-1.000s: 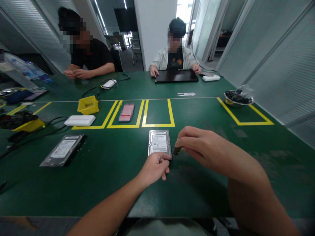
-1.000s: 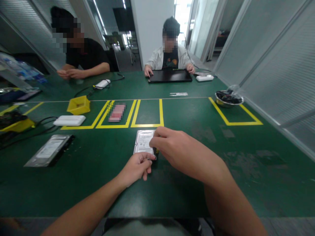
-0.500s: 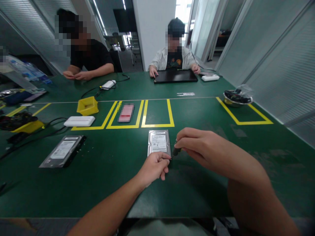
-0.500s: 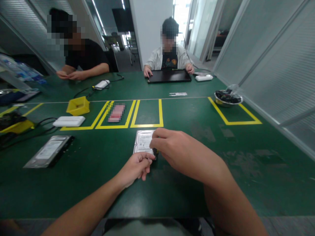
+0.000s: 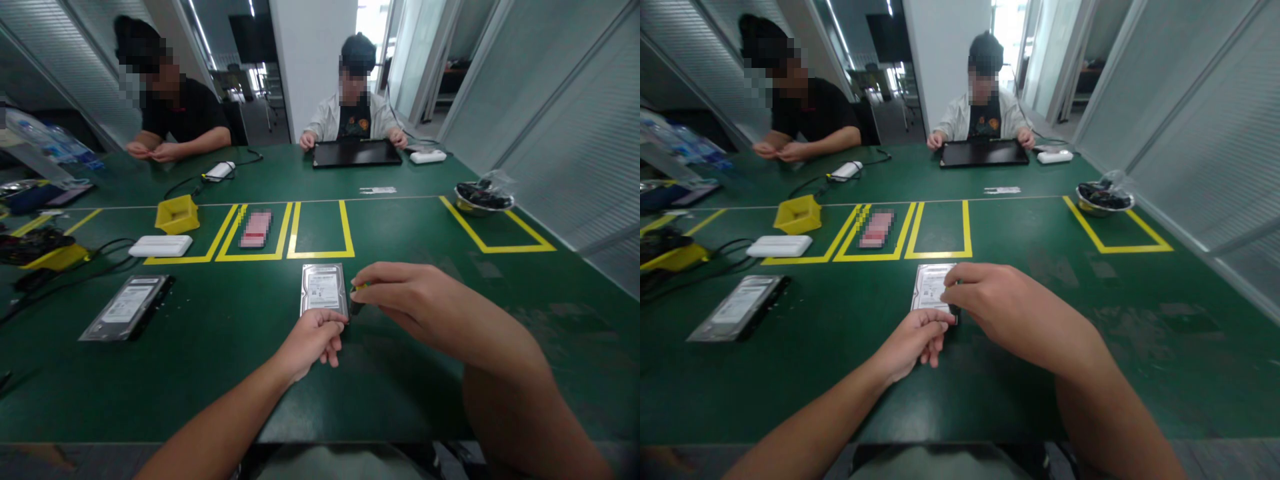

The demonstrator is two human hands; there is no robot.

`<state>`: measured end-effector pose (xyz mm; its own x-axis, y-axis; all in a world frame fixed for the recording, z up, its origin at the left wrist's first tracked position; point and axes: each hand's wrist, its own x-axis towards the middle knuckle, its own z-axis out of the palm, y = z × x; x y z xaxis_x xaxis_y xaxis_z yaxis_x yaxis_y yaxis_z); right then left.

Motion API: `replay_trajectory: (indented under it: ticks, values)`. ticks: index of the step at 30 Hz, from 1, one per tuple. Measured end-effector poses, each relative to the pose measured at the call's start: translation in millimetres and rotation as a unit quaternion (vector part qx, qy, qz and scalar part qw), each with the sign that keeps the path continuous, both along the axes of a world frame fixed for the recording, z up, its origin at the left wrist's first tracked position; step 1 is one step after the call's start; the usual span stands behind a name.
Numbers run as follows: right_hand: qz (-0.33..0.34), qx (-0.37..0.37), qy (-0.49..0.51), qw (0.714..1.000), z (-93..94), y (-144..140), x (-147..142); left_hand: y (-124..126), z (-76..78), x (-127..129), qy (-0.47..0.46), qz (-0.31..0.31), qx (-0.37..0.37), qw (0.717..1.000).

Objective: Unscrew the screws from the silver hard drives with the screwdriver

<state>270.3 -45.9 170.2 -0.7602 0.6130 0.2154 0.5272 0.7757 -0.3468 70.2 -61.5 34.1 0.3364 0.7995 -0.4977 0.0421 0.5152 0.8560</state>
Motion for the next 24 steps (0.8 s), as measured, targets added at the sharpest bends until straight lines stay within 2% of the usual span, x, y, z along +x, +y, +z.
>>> replay_trajectory:
  ticks: [6,13,24]
  values:
    - [-0.001,-0.004,-0.005,1.000,0.1,1.6,-3.0,0.5,-1.9,-0.4,-0.006,0.001,0.000,1.000]
    - [-0.034,0.001,-0.019,0.999,-3.8,0.6,-7.0,1.4,-2.4,-0.2,-0.002,-0.002,-0.001,1.000]
    - [-0.023,-0.009,-0.012,1.000,-1.4,-0.1,-4.1,1.1,-4.1,0.3,-0.005,0.001,0.007,1.000]
